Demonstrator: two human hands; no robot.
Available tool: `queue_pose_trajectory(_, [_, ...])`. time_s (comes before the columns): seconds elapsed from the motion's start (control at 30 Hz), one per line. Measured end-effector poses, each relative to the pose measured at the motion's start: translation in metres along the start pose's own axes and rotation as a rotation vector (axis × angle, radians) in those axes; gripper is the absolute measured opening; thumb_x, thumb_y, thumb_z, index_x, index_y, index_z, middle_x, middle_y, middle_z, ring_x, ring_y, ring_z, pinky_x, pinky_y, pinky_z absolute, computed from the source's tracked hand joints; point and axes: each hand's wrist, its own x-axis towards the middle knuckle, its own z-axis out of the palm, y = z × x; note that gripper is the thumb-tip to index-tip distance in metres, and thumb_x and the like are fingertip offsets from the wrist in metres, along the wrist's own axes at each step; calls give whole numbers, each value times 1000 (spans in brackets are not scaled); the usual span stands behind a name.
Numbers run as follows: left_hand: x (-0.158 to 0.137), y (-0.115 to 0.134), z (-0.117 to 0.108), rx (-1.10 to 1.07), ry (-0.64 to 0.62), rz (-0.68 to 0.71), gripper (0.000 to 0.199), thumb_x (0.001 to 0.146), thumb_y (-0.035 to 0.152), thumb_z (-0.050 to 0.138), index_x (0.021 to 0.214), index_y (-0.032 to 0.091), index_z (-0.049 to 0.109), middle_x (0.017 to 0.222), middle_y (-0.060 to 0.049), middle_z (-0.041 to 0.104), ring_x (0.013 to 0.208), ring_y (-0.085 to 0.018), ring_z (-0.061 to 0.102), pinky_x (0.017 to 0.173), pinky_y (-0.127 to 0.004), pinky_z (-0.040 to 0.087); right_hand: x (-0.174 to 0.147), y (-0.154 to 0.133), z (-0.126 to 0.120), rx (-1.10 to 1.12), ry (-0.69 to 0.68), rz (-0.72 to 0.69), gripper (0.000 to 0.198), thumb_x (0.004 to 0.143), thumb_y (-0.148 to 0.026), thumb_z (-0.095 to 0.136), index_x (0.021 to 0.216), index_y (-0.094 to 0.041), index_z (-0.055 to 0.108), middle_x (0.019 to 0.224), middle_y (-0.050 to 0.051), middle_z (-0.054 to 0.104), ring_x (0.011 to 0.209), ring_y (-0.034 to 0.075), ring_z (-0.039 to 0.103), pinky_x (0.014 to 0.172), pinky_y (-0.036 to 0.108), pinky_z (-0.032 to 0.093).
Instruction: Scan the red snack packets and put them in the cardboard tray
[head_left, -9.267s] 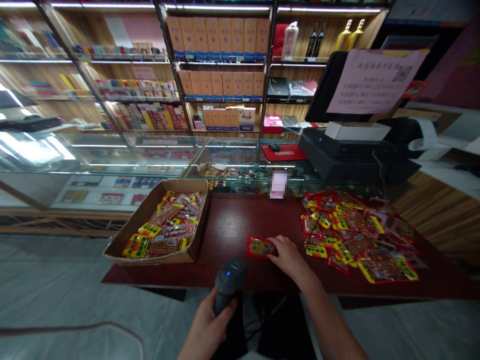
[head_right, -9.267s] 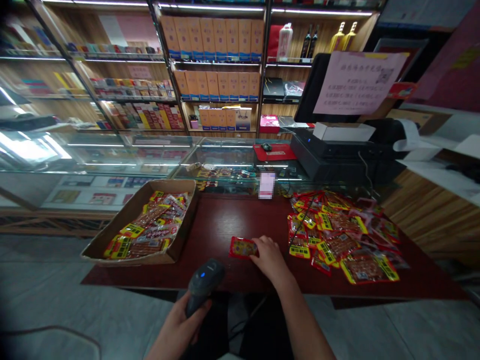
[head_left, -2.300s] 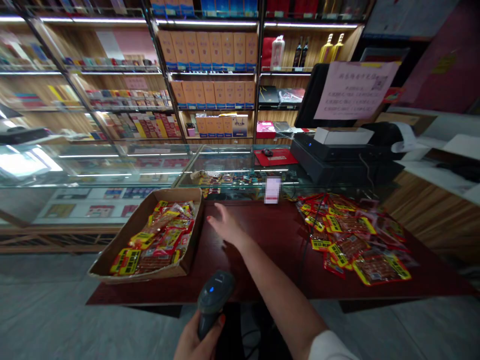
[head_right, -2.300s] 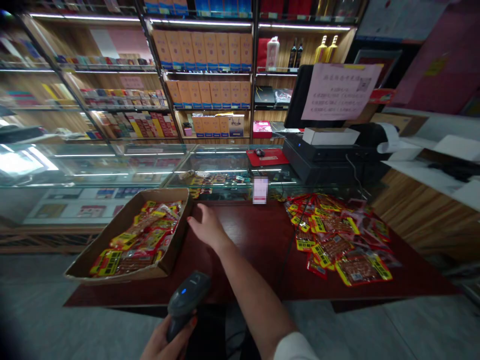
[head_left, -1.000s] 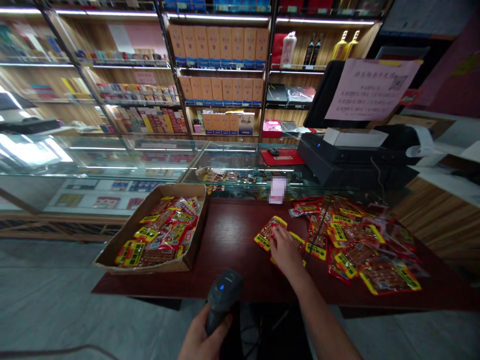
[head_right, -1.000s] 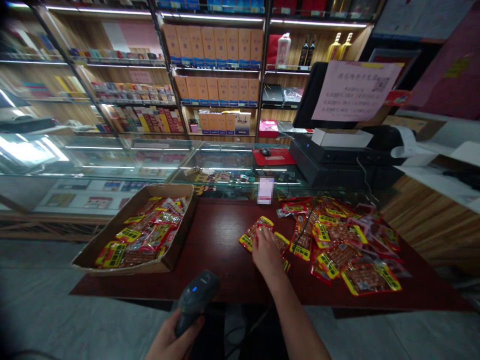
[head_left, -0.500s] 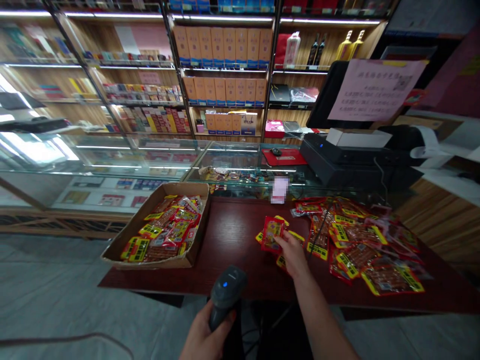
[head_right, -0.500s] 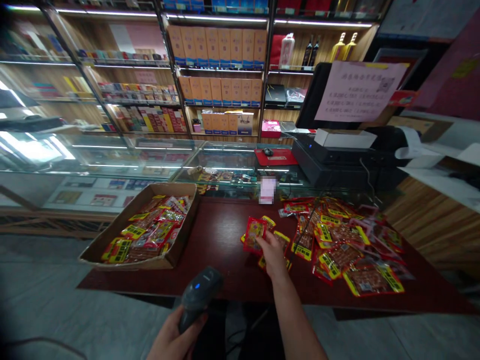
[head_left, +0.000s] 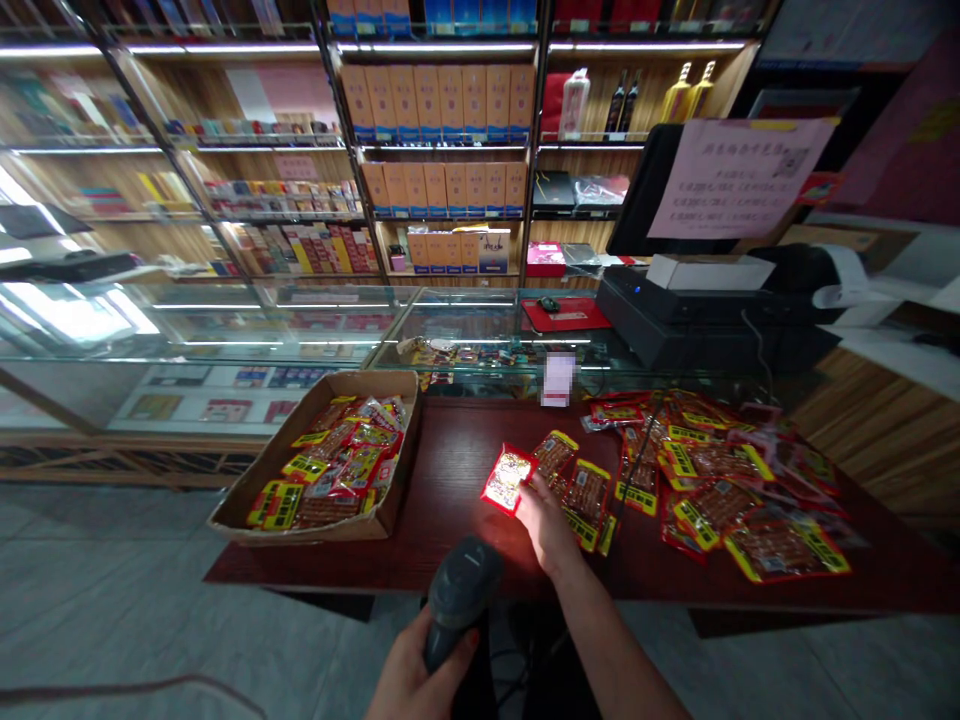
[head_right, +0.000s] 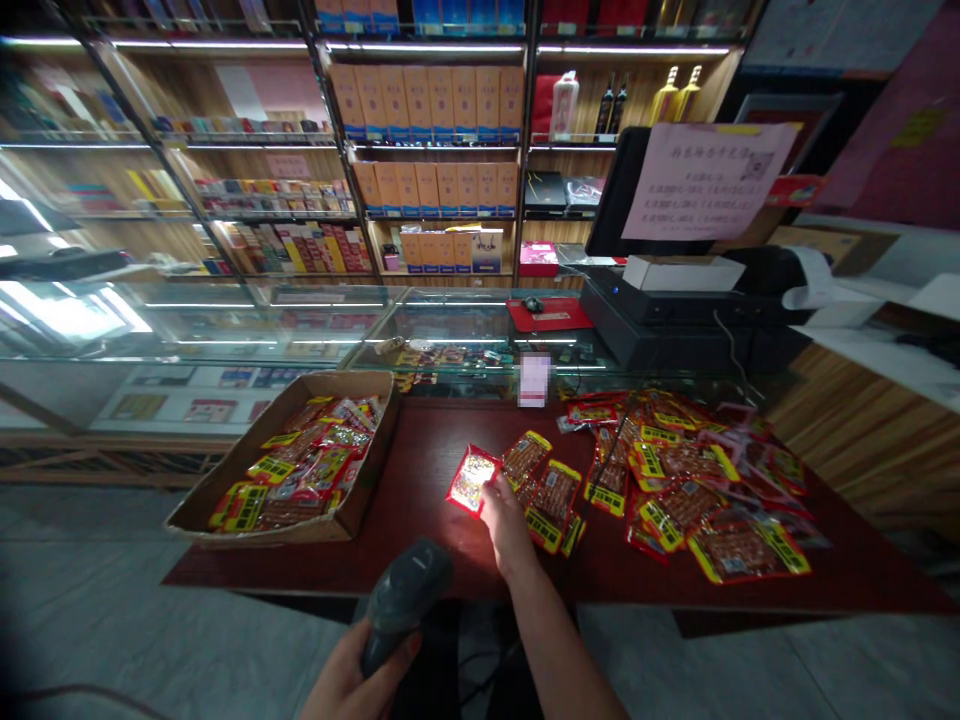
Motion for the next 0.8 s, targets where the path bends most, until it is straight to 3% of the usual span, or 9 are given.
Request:
queue_pose_trajectory(0.23, [2,1,-3,3,9,5,40,73,56,75,85,18,70,45,9,46,41,-11,42,40,-21,34,-2,0,2,44,49,66,43,68,-40,76,107,-26,65,95,2,77,86,24,72,77,37,56])
queue_pose_trajectory(0.33, [4,-2,-2,-16,30,-17,40,75,55,71,90,18,67,45,10,42,38,-10,39,38,-20,31,3,-1,15,40,60,127,41,69,-38,75,106,-28,63,93,0,77,82,23,73,72,35,57])
queue_pose_trajectory(0.43, [6,-4,-1,-22,28,-33,42,77,56,68,95,17,64,45,13,38,36,-9,35,37,-19,29,14,-9,60,98,-76,144,38,71,-39,74,105,-28,61,93,0,77,83,21,73,74,35,57])
queue_pose_trajectory(0.53, [7,-5,-3,-5,23,-32,47,75,60,69,94,17,63,45,13,39,36,-8,36,36,-19,30,29,-19,122,105,-386,147,39,75,-44,72,109,-27,61,103,3,76,91,21,72,82,38,57])
queue_pose_trajectory(0.6, [7,-6,-5,-1,40,-19,52,73,64,69,93,17,64,46,12,40,36,-9,38,37,-19,30,40,-23,149,-15,-563,160,42,81,-48,67,117,-28,61,115,5,73,103,23,70,89,43,55])
queue_pose_trajectory(0.67, [7,-7,-7,-1,68,-1,56,73,68,68,92,16,65,45,11,41,37,-9,37,38,-19,30,50,-25,153,-243,-583,64,45,86,-47,61,127,-29,58,131,7,66,121,25,62,100,46,49])
queue_pose_trajectory(0.73, [7,-9,-9,-4,83,3,58,72,70,67,91,15,66,44,10,42,38,-9,37,39,-20,29,58,-25,129,-592,-433,-141,48,89,-40,58,135,-30,55,146,7,56,138,25,46,114,49,36])
queue_pose_trajectory(0.8, [8,-11,-11,-14,88,-8,59,71,72,67,90,16,65,44,11,41,37,-8,36,38,-20,28,62,-26,87,-1014,-182,-307,53,89,-33,57,141,-25,52,155,11,44,149,30,28,121,57,17])
